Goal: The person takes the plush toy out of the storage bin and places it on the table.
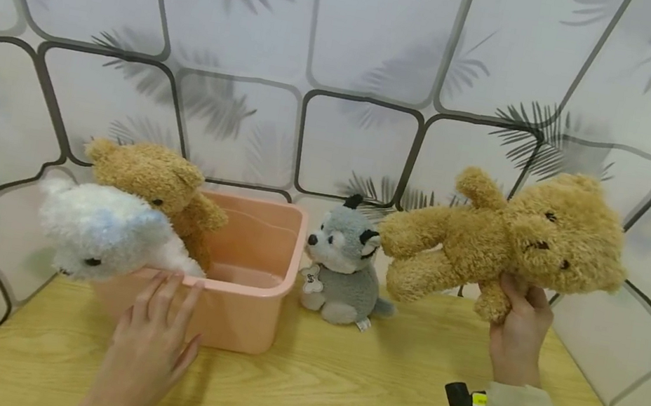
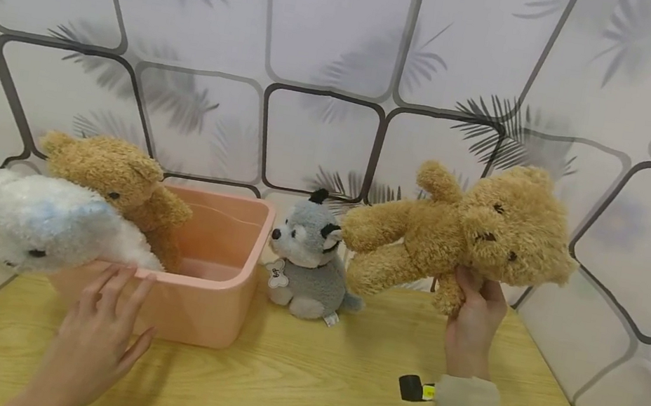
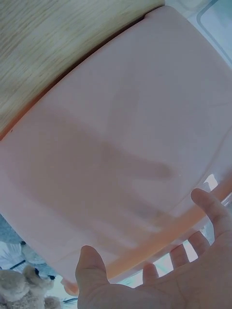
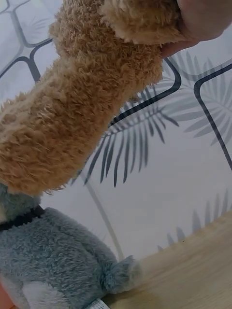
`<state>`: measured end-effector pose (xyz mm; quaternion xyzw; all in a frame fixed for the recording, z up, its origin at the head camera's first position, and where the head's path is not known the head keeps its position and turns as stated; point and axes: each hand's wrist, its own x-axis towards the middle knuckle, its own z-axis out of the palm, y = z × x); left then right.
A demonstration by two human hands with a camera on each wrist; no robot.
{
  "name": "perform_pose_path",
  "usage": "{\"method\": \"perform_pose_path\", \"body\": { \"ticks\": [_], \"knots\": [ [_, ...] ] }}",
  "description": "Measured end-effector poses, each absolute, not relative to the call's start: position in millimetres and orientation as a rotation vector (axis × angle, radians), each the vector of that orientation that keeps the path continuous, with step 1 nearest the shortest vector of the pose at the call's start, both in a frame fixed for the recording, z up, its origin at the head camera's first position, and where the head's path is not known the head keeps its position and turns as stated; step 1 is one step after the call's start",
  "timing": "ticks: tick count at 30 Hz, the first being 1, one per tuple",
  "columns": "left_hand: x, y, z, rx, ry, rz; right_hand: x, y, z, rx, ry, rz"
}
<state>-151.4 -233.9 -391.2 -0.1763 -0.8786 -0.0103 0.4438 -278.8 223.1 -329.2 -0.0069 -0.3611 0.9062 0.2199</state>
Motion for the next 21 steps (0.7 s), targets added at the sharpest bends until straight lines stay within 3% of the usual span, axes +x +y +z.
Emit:
{"method": "perform_pose_path", "body": {
  "ticks": [21],
  "knots": [
    [-152,-236,-391,-0.453,-2.170,-0.004,-290,243,-346,-0.096,-1.203,2.214]
  ]
}}
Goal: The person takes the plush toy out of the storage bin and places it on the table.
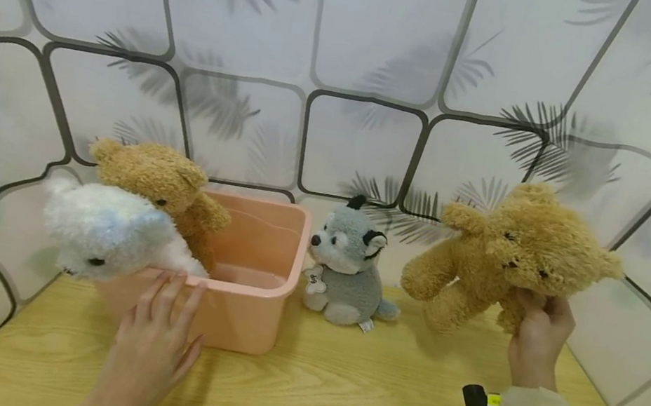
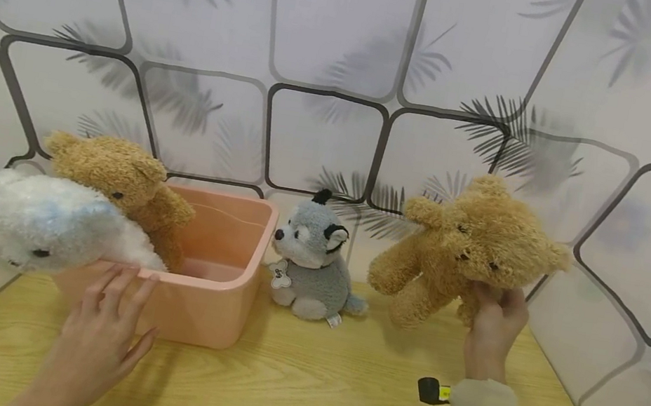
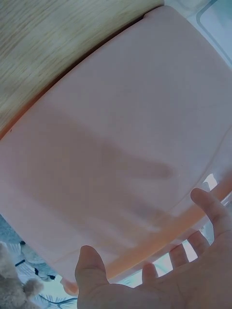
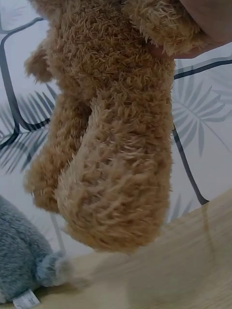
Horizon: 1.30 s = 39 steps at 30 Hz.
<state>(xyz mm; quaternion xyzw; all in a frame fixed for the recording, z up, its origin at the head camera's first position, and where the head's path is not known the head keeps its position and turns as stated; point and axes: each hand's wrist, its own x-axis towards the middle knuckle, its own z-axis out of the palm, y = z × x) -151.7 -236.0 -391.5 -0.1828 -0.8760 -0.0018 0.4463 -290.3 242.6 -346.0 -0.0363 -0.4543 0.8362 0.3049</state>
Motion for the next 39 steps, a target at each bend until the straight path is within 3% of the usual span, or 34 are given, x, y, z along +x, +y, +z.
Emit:
{"method": "perform_pose_path", "body": {
  "ticks": [15,39],
  "knots": [
    [-150,-236,-391,-0.437,-2.190,-0.007,-297,243,-355,-0.030,-1.523,2.023],
    [-151,-235,-392,-0.440,-2.192,-0.011,-322,258,-376,0.505,-1.923,2.040]
  ]
}}
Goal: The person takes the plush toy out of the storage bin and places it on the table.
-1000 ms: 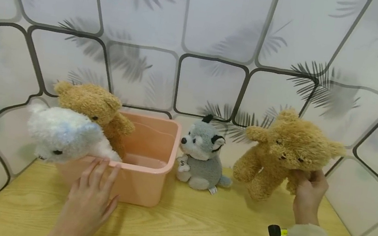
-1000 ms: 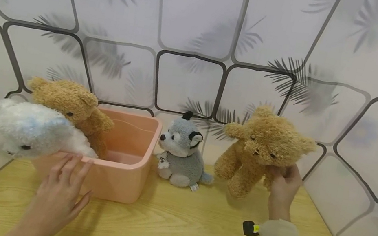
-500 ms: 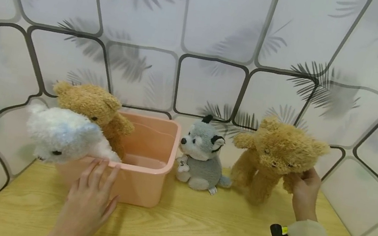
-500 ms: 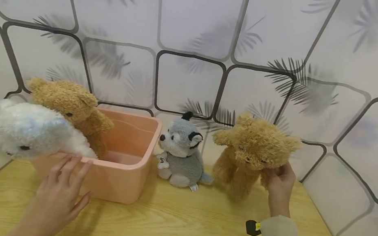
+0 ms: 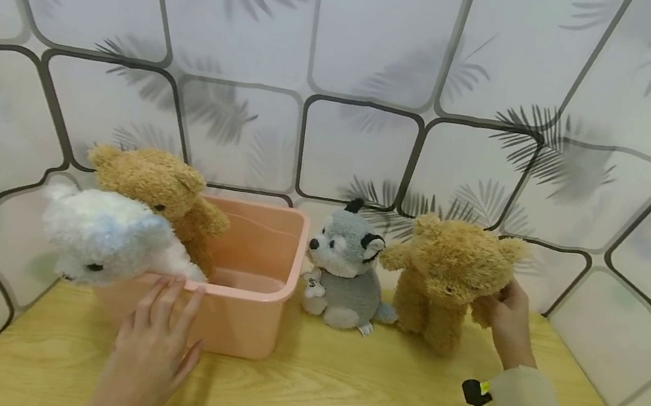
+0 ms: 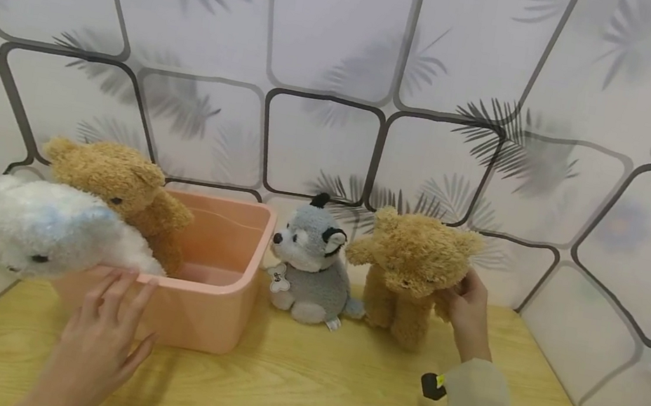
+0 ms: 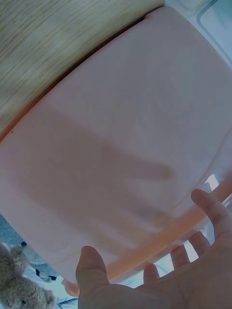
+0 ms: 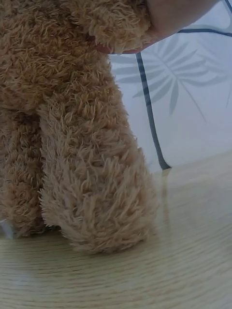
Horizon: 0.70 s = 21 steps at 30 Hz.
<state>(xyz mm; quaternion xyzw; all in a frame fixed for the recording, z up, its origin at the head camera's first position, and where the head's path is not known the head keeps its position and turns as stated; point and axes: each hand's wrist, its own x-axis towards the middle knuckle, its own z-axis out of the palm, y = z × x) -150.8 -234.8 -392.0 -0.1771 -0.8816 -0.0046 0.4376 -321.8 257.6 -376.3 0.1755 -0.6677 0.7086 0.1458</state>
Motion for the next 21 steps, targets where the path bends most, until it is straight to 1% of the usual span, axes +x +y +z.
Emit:
{"method": "perform_pose_path", "body": {
  "ticks": [4,10,16,18,21],
  "knots": [
    [-151,-235,-392,-0.437,-2.187,-0.012,-329,256,-377,0.571,-1.965,2.104],
    [-151,-234,-392,-0.443,-2.191,-0.002,-342,249,-377,0.535,-1.993,2.169],
    [-151,-234,-392,-0.445,-2.181,0.010,-351,239,-375,0.579,-2.034,2.156],
    [-151,-234,-392,-0.444,-2.176,0.007,-353,237,-374,0.559,-2.044,2.145],
    [-151,-234,-392,-0.444,-2.168,0.002,-355,234,-375,0.436,-2.095,2.083]
  ]
}}
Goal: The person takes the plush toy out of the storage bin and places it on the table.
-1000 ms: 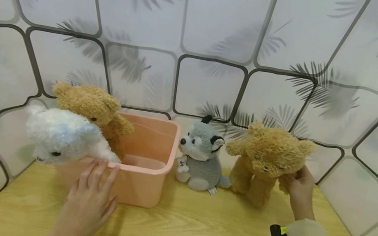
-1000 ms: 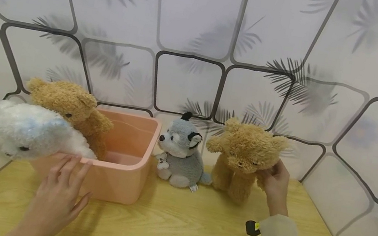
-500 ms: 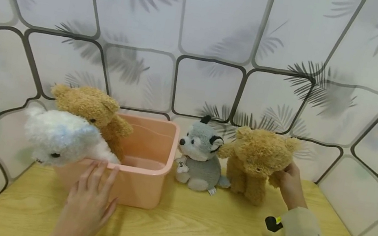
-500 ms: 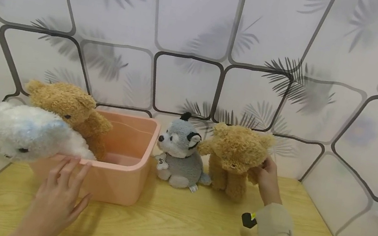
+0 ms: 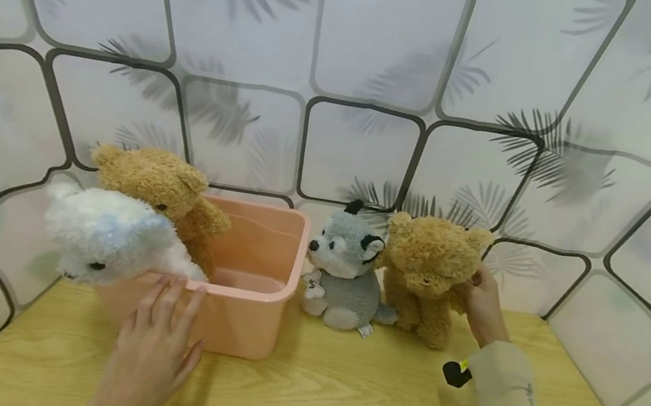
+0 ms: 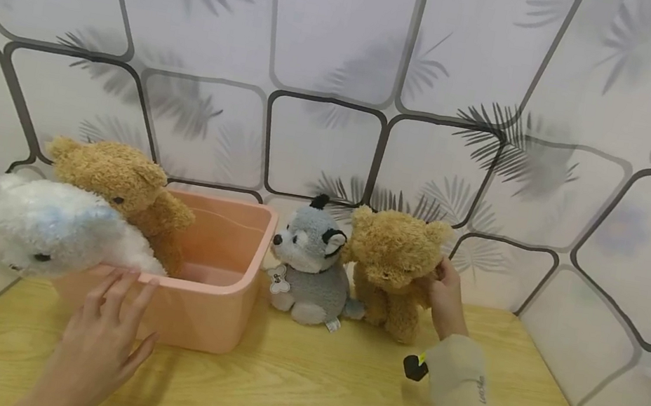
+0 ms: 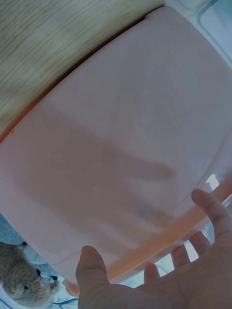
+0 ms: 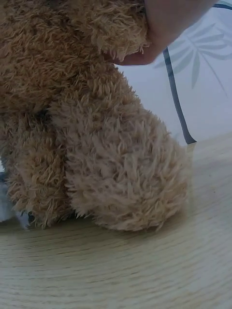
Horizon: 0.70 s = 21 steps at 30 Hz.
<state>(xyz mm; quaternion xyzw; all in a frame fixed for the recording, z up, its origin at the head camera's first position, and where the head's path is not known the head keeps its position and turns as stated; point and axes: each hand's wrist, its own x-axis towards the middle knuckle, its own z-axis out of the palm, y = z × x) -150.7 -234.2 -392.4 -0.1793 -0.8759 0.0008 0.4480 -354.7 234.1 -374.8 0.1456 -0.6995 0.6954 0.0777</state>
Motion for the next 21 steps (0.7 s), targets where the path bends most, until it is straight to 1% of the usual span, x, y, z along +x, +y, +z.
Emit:
{"method": "perform_pose_path", "body": {
  "ticks": [6,10,16,21],
  "knots": [
    [-149,-236,-393,-0.440,-2.177,0.011,-357,226,-376,0.161,-2.259,1.880],
    [-149,-237,-393,-0.438,-2.188,0.014,-356,220,-377,0.008,-2.276,1.852],
    [-150,-236,-393,-0.438,-2.183,0.013,-355,216,-375,-0.097,-2.283,1.830],
    [-150,-236,-392,-0.435,-2.189,0.014,-351,215,-369,-0.167,-2.167,1.768]
  ]
}}
